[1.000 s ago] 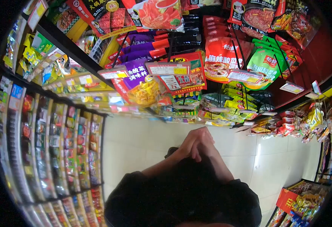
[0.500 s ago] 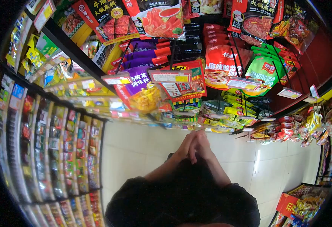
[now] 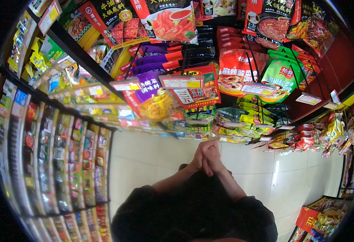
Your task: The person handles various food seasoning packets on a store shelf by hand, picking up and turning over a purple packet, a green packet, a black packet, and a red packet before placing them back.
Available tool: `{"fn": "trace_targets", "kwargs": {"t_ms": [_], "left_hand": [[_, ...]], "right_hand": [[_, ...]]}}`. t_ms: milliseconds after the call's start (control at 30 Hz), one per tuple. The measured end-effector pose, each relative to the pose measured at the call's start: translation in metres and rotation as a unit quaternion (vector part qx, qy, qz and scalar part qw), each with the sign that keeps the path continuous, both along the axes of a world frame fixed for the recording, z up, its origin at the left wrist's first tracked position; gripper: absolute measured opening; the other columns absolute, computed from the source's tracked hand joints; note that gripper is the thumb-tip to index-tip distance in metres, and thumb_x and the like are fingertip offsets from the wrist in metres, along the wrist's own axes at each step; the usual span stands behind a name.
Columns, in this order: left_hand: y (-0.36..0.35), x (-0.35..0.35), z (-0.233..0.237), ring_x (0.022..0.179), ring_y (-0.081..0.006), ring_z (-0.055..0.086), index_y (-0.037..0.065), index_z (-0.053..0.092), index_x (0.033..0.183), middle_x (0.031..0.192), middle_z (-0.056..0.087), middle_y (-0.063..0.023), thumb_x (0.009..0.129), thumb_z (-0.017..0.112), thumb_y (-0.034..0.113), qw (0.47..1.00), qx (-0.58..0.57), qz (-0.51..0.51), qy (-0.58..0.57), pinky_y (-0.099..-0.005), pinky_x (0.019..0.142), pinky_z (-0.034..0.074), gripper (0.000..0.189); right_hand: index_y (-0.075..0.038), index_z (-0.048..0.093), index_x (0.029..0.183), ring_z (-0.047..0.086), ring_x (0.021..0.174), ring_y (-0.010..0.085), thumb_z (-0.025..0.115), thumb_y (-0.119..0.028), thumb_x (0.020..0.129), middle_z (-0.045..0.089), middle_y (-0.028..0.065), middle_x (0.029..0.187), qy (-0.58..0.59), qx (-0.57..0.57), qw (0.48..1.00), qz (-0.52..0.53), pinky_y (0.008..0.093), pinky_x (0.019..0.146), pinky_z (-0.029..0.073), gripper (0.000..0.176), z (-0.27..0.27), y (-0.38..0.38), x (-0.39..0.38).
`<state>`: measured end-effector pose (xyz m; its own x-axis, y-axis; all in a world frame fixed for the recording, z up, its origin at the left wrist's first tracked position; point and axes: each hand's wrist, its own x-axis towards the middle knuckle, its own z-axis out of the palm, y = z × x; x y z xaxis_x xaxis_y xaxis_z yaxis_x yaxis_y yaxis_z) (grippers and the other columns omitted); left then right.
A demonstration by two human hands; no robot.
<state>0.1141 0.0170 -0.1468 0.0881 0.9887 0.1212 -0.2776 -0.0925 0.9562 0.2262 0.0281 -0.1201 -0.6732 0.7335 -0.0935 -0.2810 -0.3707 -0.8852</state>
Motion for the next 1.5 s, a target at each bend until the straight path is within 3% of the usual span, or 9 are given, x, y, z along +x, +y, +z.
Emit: {"fn": "trace_targets", "kwargs": {"t_ms": [67,233,333,367,500,633,900,1267,1500], "left_hand": [[0.003,-0.004,0.030,0.073,-0.0192,0.060,0.000,0.060,0.082,0.076,0.064,-0.0100,0.093,0.044,0.043,0.997,0.021,-0.021,0.064,-0.0301,0.071,0.047,0.048],[0.003,-0.014,0.040,0.077,-0.0185,0.060,0.001,0.059,0.087,0.080,0.064,-0.0086,0.098,0.042,0.036,0.994,-0.014,-0.010,0.106,-0.0308,0.077,0.048,0.040],[0.012,-0.071,0.040,0.091,-0.0151,0.057,0.007,0.060,0.103,0.097,0.058,-0.0049,0.102,0.054,0.028,0.943,0.038,0.274,0.184,-0.0309,0.082,0.047,0.022],[0.018,-0.101,0.050,0.092,-0.0139,0.056,0.006,0.057,0.107,0.098,0.057,-0.0036,0.102,0.054,0.023,0.942,0.089,0.324,0.015,-0.0291,0.080,0.046,0.018],[0.021,-0.205,0.082,0.099,-0.0180,0.059,0.004,0.053,0.120,0.102,0.058,-0.0071,0.100,0.065,0.023,0.772,0.057,0.584,0.243,-0.0343,0.088,0.050,0.030],[0.031,-0.238,0.068,0.099,-0.0177,0.062,0.001,0.044,0.134,0.116,0.063,-0.0123,0.097,0.070,0.023,0.827,0.034,0.486,0.281,-0.0338,0.088,0.053,0.051],[0.026,-0.249,0.064,0.074,-0.0079,0.056,0.003,0.064,0.114,0.092,0.066,-0.0010,0.099,0.065,0.015,0.848,0.030,0.478,0.226,-0.0241,0.071,0.046,0.019],[-0.111,-0.243,0.200,0.086,-0.0116,0.058,0.000,0.063,0.119,0.100,0.067,-0.0028,0.096,0.066,0.013,0.808,-0.037,0.509,0.295,-0.0281,0.076,0.045,0.027],[-0.153,-0.218,0.131,0.091,-0.0094,0.058,0.001,0.064,0.124,0.108,0.065,-0.0014,0.088,0.071,0.004,0.931,-0.065,0.306,0.189,-0.0250,0.077,0.046,0.037]], "right_hand": [[-0.009,0.036,0.115,0.044,0.026,0.0170,0.044,-0.025,0.109,0.059,0.0153,0.058,0.085,-0.010,0.996,-0.030,0.0269,0.022,0.028,0.019,-0.010,-0.006,-0.002],[0.000,0.057,0.111,0.058,0.047,0.0214,0.036,-0.038,0.109,0.066,0.0160,0.066,0.116,-0.096,0.988,0.025,0.0288,0.044,0.044,0.043,-0.010,-0.001,0.004],[0.004,0.070,0.099,0.069,0.066,0.0225,0.034,-0.043,0.109,0.070,0.0148,0.071,0.013,0.044,0.995,0.092,0.0324,0.066,0.053,0.060,0.015,0.013,0.002],[0.004,0.071,0.096,0.069,0.067,0.0224,0.034,-0.043,0.109,0.070,0.0146,0.072,-0.011,0.065,0.994,0.083,0.0328,0.068,0.053,0.061,0.019,0.012,0.005],[0.005,0.071,0.096,0.069,0.067,0.0209,0.034,-0.040,0.109,0.070,0.0131,0.072,-0.032,0.058,0.996,0.055,0.0313,0.069,0.053,0.059,0.004,0.013,0.017],[0.003,0.071,0.098,0.067,0.067,0.0192,0.036,-0.037,0.109,0.068,0.0105,0.071,-0.026,0.045,0.998,0.041,0.0299,0.069,0.053,0.054,0.005,0.013,0.016],[0.002,0.068,0.107,0.067,0.075,0.0147,0.042,-0.020,0.109,0.070,0.0088,0.080,-0.046,0.031,0.997,0.054,0.0282,0.071,0.053,0.034,0.005,0.011,0.025],[0.002,0.067,0.108,0.066,0.076,0.0133,0.043,-0.017,0.108,0.069,0.0069,0.082,-0.061,0.053,0.997,0.009,0.0271,0.072,0.053,0.031,0.011,0.018,0.034],[-0.003,0.054,0.137,0.060,0.115,0.0253,0.069,-0.007,0.090,0.057,0.0155,0.134,-0.094,0.275,0.955,-0.058,0.0353,0.091,0.053,0.049,0.067,0.022,0.026]]}}
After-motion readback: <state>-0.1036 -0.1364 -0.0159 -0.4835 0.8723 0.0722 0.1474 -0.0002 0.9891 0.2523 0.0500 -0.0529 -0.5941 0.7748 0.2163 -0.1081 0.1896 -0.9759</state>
